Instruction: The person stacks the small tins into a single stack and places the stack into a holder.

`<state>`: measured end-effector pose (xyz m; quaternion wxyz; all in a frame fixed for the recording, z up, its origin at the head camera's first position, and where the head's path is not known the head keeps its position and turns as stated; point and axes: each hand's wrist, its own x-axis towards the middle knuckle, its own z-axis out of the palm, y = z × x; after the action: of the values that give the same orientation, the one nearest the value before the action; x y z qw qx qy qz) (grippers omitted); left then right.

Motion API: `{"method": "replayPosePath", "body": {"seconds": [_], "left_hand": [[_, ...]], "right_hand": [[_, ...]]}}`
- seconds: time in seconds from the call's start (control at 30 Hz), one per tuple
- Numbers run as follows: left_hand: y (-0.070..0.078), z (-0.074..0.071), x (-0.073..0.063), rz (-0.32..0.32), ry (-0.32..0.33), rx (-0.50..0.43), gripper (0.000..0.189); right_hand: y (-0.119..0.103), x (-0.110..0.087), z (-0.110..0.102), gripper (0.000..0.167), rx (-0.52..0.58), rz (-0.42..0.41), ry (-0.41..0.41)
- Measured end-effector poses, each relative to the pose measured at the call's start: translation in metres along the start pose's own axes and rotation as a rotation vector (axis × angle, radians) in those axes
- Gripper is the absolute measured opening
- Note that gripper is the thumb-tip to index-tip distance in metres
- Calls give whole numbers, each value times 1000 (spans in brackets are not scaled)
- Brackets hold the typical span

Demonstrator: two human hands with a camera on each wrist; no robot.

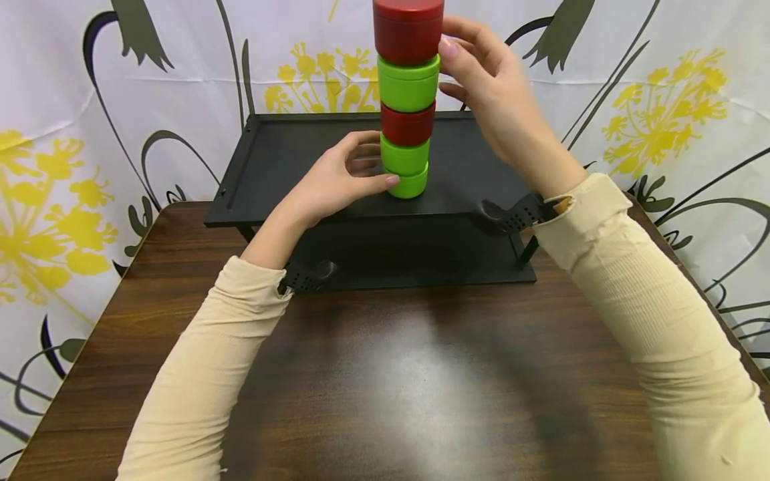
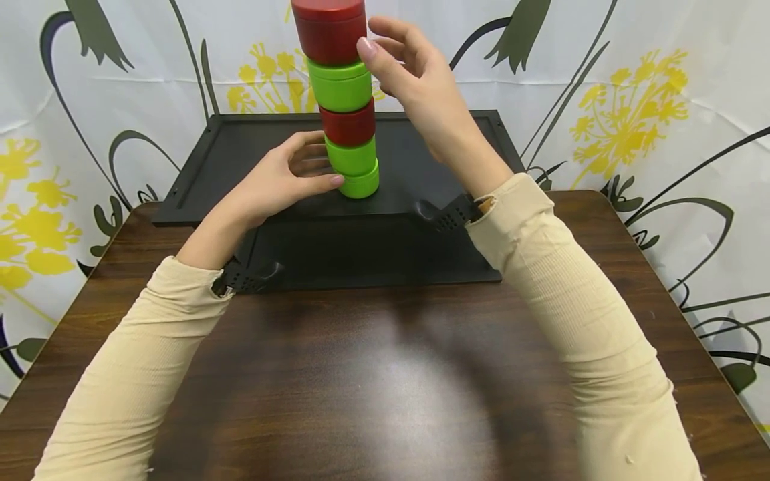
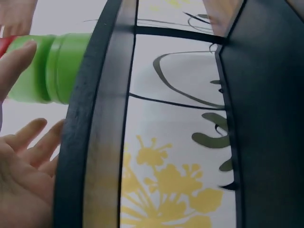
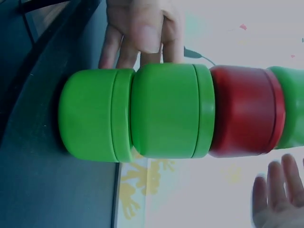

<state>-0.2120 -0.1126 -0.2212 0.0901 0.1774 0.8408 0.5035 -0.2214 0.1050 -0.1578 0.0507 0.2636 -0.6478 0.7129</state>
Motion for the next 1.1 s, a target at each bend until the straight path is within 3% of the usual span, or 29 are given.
{"method": "replayPosePath", "body": {"seconds": [0.13, 0.23, 0.5, 0.7, 0.93, 1.1], "left_hand": [[-1, -6, -15, -16, 38, 104, 71], [-2, -10, -29, -10, 103, 172, 68], [-7, -25, -75, 95, 403, 280, 58], [-22, -42, -105, 77, 620, 346, 55], [-44, -59, -126, 61, 793, 415, 50], [-61, -64, -132, 48, 857, 437, 49]], "right_hand": [[-3, -11, -4, 36, 11, 2, 87], [-7, -20, -11, 36, -3, -17, 128], [-15, -41, -37, 32, -135, -3, 258], [-13, -59, -66, 30, -93, 52, 342], [-1, -76, -104, 28, -52, 86, 411], [12, -85, -124, 26, -139, 103, 451]]}}
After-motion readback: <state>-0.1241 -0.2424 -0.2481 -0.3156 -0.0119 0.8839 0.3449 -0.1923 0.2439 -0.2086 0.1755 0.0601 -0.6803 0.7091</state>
